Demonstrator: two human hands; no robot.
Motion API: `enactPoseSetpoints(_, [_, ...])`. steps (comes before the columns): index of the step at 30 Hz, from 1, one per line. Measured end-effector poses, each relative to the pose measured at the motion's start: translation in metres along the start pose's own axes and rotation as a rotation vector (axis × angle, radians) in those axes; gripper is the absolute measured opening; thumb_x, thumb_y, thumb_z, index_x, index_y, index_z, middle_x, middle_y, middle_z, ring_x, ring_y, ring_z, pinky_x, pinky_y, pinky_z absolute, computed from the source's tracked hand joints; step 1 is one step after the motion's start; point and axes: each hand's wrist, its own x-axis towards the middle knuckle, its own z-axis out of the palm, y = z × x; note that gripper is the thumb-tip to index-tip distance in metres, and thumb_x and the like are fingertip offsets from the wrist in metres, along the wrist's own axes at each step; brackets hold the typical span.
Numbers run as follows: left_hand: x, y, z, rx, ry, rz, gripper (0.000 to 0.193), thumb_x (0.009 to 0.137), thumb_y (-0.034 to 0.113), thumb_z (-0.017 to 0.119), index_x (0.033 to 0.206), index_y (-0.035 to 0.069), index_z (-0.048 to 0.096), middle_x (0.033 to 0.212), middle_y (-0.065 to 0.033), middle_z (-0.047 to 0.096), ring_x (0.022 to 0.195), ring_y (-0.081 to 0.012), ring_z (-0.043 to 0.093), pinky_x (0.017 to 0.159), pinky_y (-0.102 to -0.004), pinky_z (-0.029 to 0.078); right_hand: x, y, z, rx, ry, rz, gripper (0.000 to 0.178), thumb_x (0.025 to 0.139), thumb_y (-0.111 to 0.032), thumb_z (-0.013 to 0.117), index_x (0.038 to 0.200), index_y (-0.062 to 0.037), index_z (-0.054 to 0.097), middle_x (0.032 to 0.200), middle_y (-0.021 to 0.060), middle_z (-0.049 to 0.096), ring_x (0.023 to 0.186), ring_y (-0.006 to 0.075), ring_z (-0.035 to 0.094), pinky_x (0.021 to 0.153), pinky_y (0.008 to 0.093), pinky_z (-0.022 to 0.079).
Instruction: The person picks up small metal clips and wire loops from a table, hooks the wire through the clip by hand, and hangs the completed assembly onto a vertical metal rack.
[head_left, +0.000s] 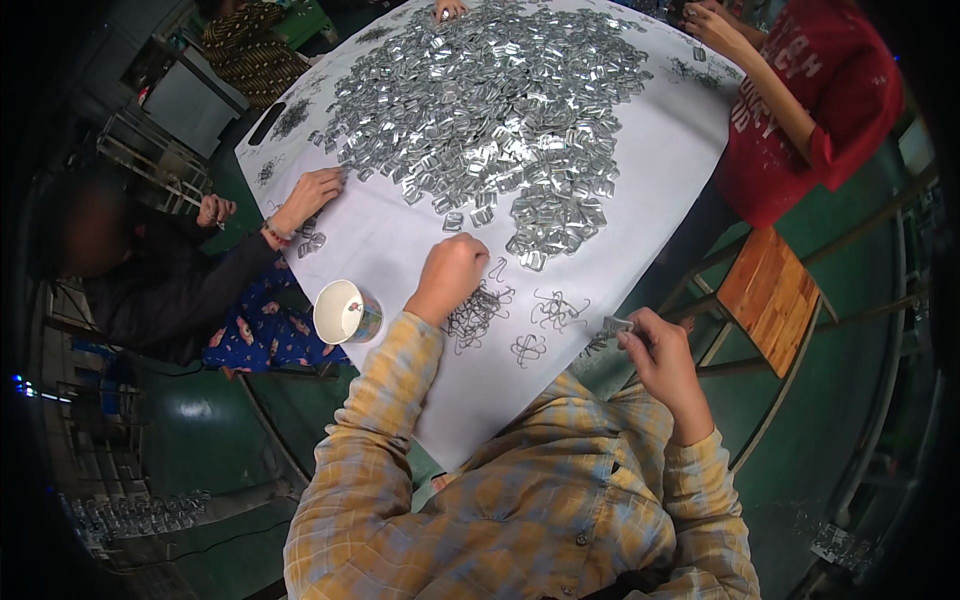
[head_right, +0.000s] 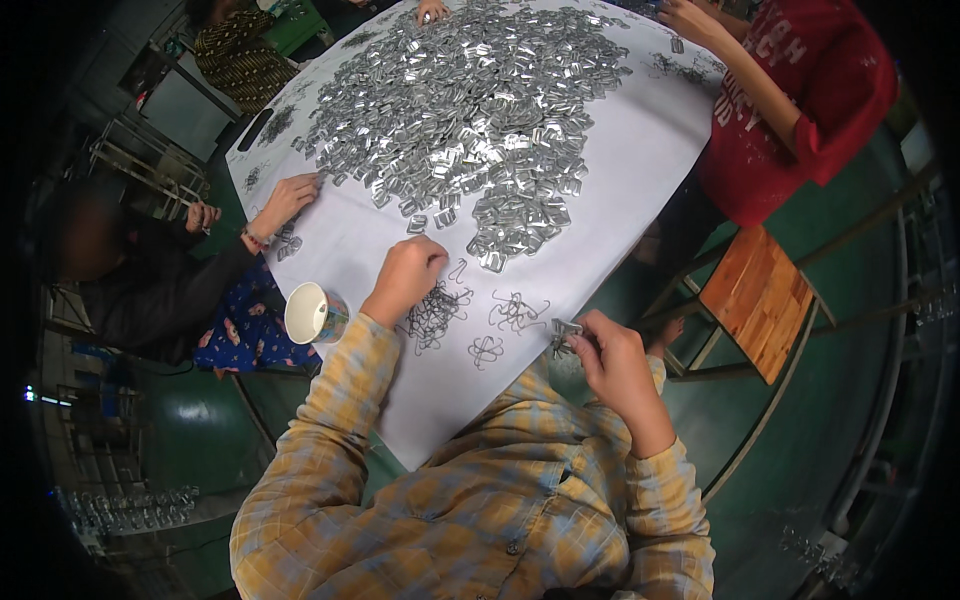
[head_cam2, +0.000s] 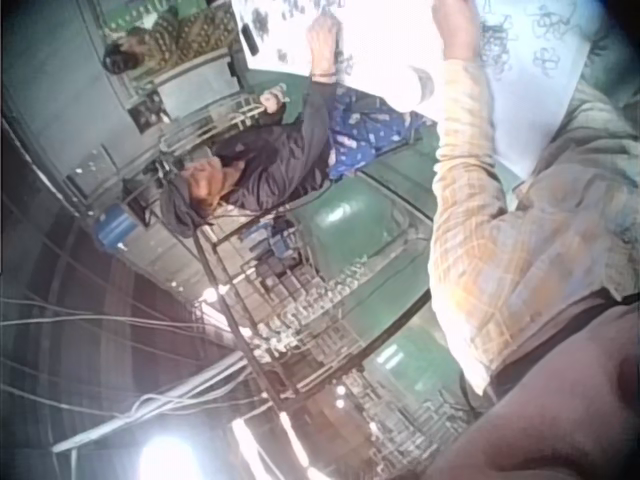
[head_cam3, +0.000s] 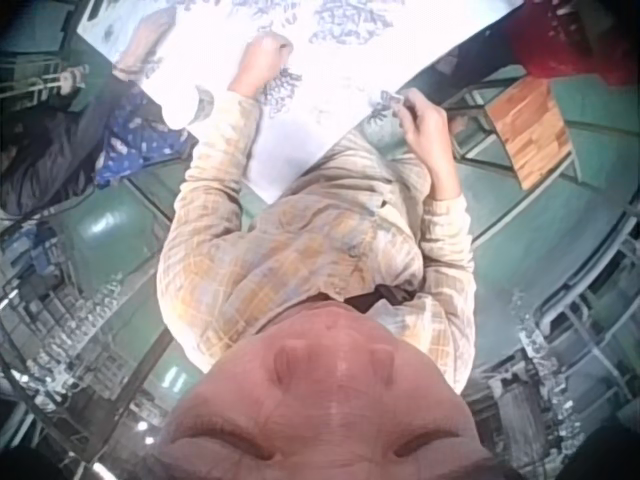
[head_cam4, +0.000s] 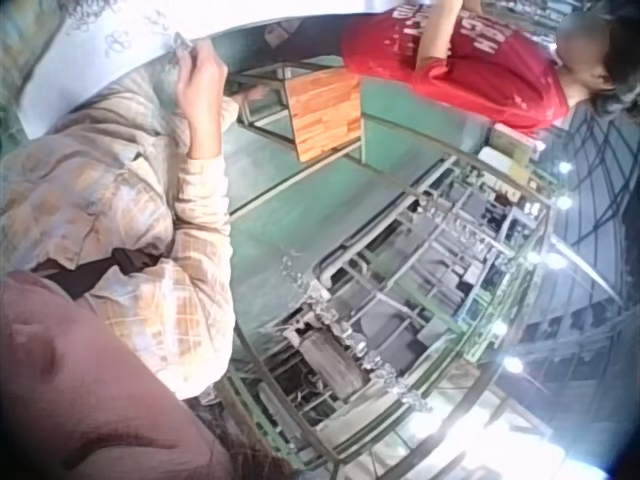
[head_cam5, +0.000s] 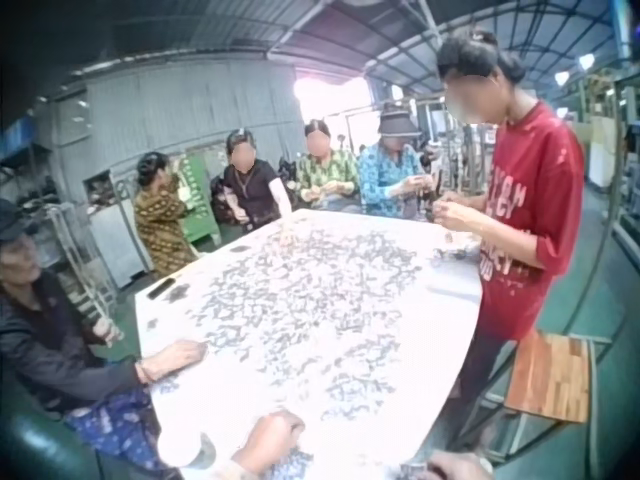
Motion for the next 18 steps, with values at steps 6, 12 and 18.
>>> enactPoseSetpoints(6, [-0.004, 0.027, 0.02, 0.381, -0.077, 0.156, 0.004, 0.066, 0.0, 0.055, 0.063, 0.001, 0.058, 0.069, -0.0143, 0.058, 0.065, -0.0322, 0.061, 0.06, -0.0395, 0.051, 0.001, 0.002, 0.001, -0.005, 0.002, -0.011, 0.011, 0.079, -0.001, 0.063, 0.086, 0.0014, 0.054, 0.064, 0.0161, 0.053, 0.053, 0.0274, 0.053, 0.052, 0.0327, 0.041])
enactPoseSetpoints(12, [0.011, 0.017, 0.017, 0.392, -0.128, 0.179, 0.004, 0.069, 0.004, 0.057, 0.067, 0.002, 0.059, 0.071, -0.014, 0.06, 0.067, -0.0316, 0.062, 0.06, -0.0408, 0.05, -0.001, -0.005, 0.0, -0.008, -0.007, -0.014, 0.011, 0.08, -0.002, 0.063, 0.087, 0.0013, 0.055, 0.065, 0.0154, 0.055, 0.054, 0.0246, 0.054, 0.052, 0.0311, 0.042])
enactPoseSetpoints(18, [0.0, 0.019, 0.001, 0.303, -0.064, 0.022, 0.005, 0.073, 0.006, 0.057, 0.073, 0.001, 0.059, 0.073, -0.0156, 0.062, 0.067, -0.0338, 0.061, 0.061, -0.0417, 0.05, 0.0, -0.006, 0.003, 0.03, -0.025, 0.013, 0.011, 0.081, -0.003, 0.063, 0.088, 0.0015, 0.056, 0.063, 0.0145, 0.053, 0.052, 0.0238, 0.052, 0.051, 0.031, 0.041])
